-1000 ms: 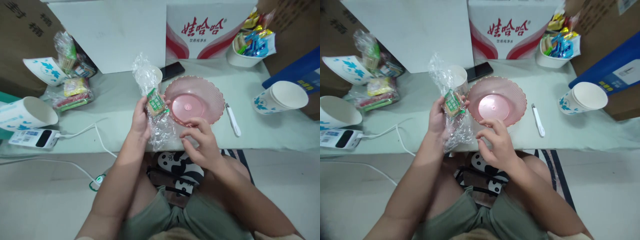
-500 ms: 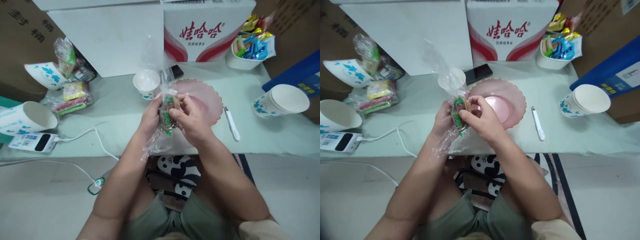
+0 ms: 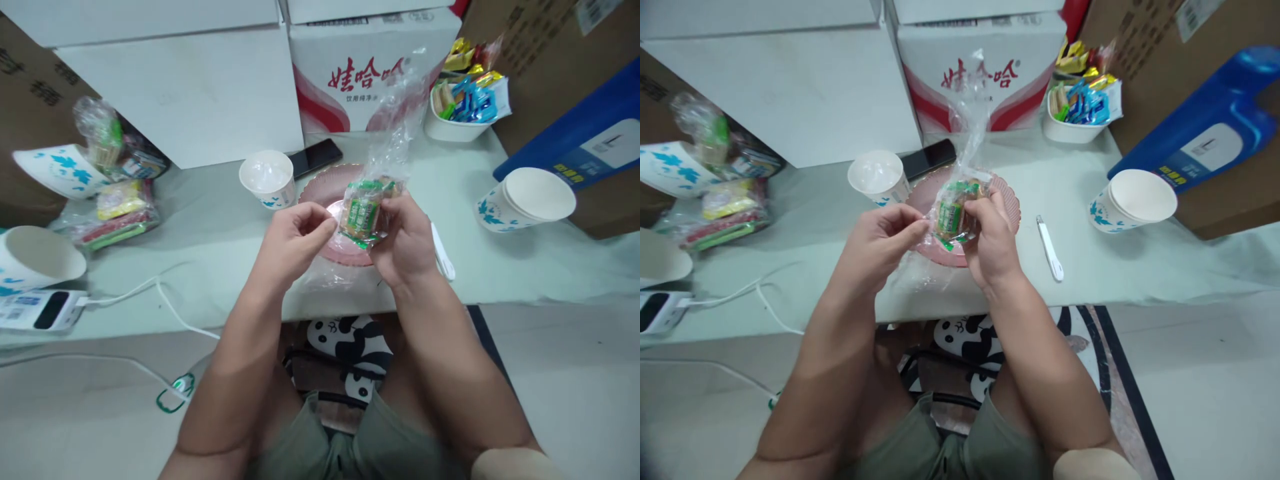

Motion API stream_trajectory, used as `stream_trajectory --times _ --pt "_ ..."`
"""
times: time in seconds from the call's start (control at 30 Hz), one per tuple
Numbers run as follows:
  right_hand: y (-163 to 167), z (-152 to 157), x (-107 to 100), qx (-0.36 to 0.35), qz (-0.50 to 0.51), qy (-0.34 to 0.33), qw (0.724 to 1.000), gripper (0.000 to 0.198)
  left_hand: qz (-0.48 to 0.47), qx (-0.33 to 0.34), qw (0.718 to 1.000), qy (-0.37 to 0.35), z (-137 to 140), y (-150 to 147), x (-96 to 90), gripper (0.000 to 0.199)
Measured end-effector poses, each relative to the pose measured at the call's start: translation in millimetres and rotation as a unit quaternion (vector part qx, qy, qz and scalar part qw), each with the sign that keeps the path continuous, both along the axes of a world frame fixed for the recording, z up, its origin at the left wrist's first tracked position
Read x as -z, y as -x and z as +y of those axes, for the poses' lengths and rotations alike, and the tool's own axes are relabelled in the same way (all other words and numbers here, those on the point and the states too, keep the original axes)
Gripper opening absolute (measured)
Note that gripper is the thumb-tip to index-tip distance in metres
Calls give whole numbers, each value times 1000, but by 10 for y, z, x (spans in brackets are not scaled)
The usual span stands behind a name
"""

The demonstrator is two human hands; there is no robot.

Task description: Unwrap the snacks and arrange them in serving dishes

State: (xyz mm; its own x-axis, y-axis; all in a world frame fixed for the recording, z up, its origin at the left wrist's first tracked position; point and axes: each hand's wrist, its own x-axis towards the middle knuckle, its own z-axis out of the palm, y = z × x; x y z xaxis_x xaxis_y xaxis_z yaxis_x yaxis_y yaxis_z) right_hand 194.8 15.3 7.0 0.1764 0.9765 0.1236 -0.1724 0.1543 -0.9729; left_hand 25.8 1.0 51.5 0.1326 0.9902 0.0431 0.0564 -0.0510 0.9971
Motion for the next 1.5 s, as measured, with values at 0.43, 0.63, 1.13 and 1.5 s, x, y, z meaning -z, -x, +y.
stream_trajectory --times 0.43,0.63,1.13,1.5 --pt "145 37 -87 -69 41 14 997 35 -206 45 969 128 62 104 70 32" --pt "395 -108 -96 -52 -42 51 996 17 -307 59 930 195 -49 4 119 47" --pt "426 -319 -408 -129 -282 -84 947 24 -342 -147 926 67 -13 116 209 56" --pt "515 -455 -472 -46 -365 -291 883 18 -314 -187 930 19 36 134 251 53"
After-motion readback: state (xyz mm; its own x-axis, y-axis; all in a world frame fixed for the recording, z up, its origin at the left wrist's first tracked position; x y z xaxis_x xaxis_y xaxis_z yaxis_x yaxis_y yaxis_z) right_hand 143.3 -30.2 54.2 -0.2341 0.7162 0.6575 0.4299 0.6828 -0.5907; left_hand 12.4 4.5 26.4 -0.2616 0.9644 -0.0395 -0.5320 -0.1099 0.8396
